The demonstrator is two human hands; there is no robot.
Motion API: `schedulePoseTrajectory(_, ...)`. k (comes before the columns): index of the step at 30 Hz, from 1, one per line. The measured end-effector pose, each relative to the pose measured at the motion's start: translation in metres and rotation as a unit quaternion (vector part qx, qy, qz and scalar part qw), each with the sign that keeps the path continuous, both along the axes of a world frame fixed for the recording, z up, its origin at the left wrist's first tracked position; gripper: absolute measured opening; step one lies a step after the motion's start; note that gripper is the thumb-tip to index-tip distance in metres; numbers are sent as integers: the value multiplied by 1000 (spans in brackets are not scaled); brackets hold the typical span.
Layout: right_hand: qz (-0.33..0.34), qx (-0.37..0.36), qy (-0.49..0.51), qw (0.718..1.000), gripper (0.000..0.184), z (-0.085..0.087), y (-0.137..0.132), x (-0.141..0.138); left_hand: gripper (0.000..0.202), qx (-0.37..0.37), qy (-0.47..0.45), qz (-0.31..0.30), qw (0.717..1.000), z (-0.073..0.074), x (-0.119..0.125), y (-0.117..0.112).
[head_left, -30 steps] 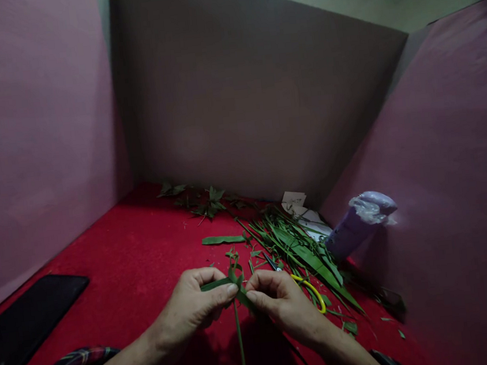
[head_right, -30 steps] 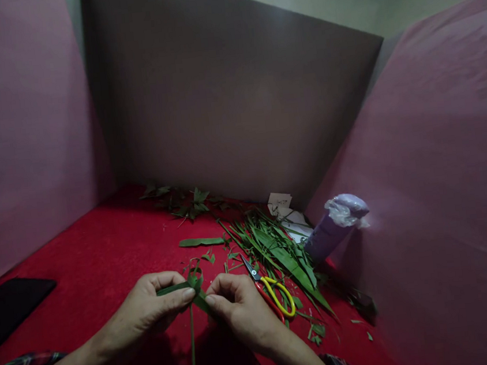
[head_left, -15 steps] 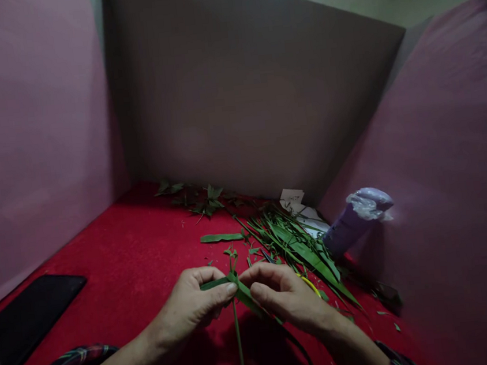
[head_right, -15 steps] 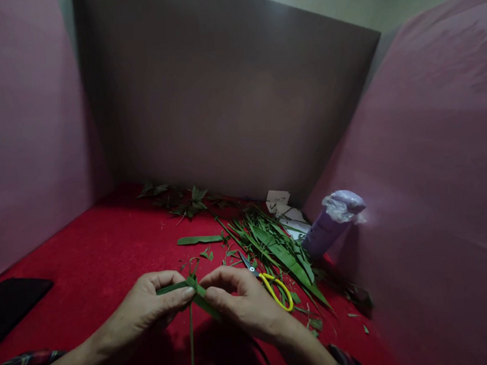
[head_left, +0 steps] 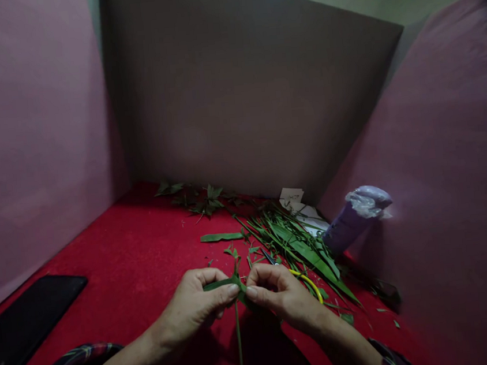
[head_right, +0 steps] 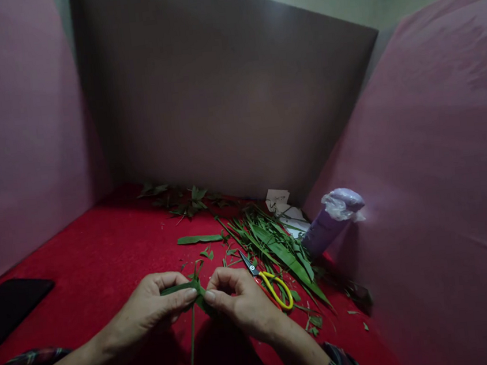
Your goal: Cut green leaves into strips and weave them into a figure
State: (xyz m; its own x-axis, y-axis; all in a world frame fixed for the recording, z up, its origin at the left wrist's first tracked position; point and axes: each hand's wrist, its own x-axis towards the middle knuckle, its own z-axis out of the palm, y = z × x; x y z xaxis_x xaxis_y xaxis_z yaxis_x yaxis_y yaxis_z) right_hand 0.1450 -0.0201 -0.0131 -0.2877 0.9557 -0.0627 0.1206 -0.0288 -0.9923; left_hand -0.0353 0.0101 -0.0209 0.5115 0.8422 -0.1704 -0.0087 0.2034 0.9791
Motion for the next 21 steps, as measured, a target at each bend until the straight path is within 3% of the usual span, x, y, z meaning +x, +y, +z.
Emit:
schedulePoseTrajectory(3,16,-3,-30,999,32,2,1,4,34,2,2,-4,1000,0,0,0)
schedulePoseTrajectory(6,23,-6,-1,1000,31,3,1,2,34,-1,1,-6,1000,-1,0,1)
schedulePoseTrajectory(11,-25,24,45,998,24,2,-3,-11,33,8,-8,-9,1000,-2,-1,1)
schedulePoseTrajectory(21,-96,134,-65,984,8,2,-10,-15,29,28,12,-22,999,2,-1,-2)
